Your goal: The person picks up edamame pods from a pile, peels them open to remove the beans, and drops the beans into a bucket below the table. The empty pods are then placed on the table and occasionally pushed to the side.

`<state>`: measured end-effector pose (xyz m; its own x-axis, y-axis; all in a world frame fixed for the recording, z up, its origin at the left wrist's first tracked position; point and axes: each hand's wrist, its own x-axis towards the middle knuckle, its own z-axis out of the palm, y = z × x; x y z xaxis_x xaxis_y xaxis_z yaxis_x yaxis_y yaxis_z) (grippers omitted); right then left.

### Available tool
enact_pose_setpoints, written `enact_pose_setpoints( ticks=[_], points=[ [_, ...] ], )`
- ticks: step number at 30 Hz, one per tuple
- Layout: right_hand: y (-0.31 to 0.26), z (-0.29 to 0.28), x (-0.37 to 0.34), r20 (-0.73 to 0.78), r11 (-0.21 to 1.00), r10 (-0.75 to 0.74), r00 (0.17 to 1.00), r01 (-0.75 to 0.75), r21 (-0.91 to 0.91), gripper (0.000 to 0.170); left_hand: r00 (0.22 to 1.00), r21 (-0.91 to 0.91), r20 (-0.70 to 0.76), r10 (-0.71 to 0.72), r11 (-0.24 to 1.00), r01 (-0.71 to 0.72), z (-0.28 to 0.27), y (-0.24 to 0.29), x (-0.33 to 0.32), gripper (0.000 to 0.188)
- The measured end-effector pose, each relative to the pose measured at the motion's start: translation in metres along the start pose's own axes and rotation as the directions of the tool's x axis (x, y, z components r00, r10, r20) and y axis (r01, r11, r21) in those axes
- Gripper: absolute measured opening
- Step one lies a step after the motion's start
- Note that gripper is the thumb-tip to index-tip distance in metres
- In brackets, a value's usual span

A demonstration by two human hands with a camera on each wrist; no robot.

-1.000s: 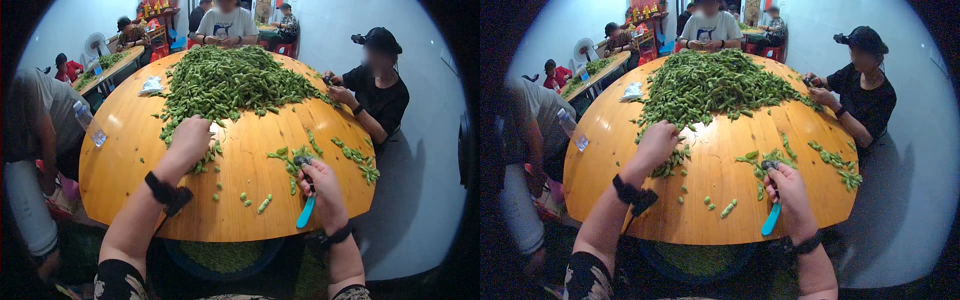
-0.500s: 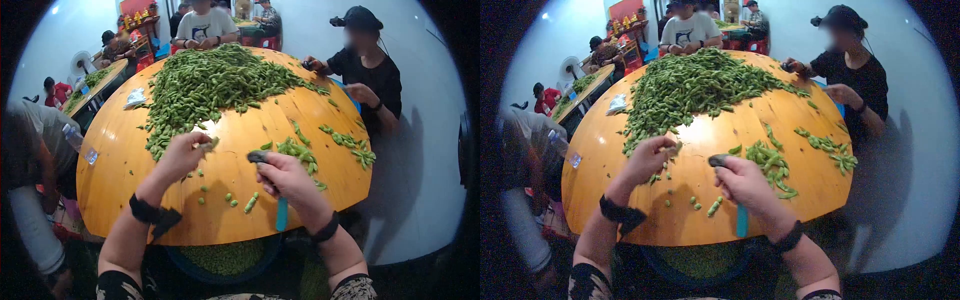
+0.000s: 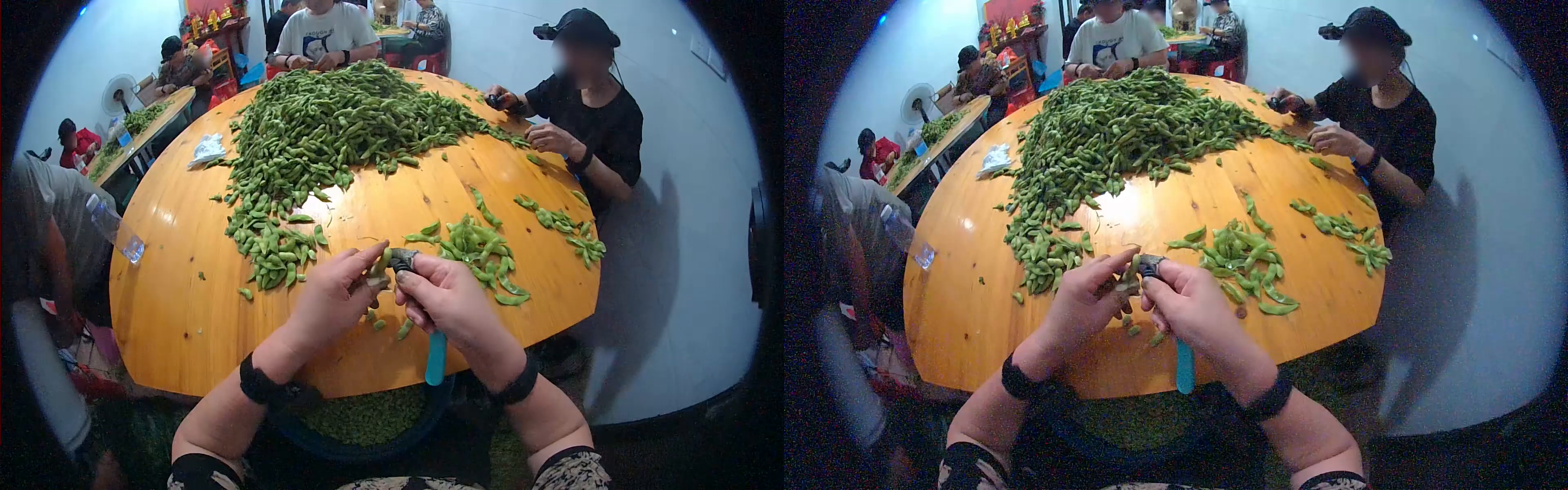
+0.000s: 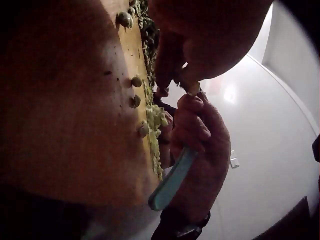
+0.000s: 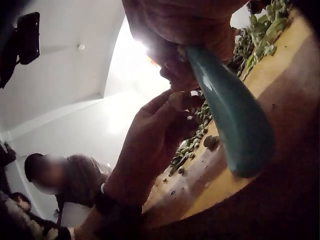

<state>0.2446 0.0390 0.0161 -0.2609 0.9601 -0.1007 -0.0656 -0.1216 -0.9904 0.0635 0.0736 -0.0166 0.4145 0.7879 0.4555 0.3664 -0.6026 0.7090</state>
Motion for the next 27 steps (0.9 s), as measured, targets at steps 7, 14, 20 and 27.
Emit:
enact_pose_setpoints(
  ticks=[7, 14, 20, 27],
  points=[
    [0.004, 0.008, 0.001, -0.006, 0.998, -0.003, 1.0, 0.004, 0.06, 0.015, 0.995, -0.056, -0.088, -0.039, 0.998, 0.034, 0.005, -0.005, -0.002, 0.034],
    [0.005, 0.014, 0.004, -0.036, 0.999, 0.007, 0.999, -0.006, 0.052, 0.013, 0.981, -0.186, -0.086, -0.173, 0.97, 0.155, 0.004, 0.005, -0.004, 0.026],
    [0.006, 0.012, 0.008, -0.024, 0.988, 0.019, 1.0, -0.015, 0.156, 0.011, 0.981, -0.333, -0.043, -0.19, 0.928, 0.165, 0.002, 0.004, -0.002, 0.02],
    [0.001, -0.002, 0.01, 0.085, 0.948, 0.082, 0.993, -0.104, 0.302, 0.014, 0.948, -0.671, 0.199, -0.248, 0.671, 0.316, -0.005, -0.008, 0.0, 0.022]
  ],
)
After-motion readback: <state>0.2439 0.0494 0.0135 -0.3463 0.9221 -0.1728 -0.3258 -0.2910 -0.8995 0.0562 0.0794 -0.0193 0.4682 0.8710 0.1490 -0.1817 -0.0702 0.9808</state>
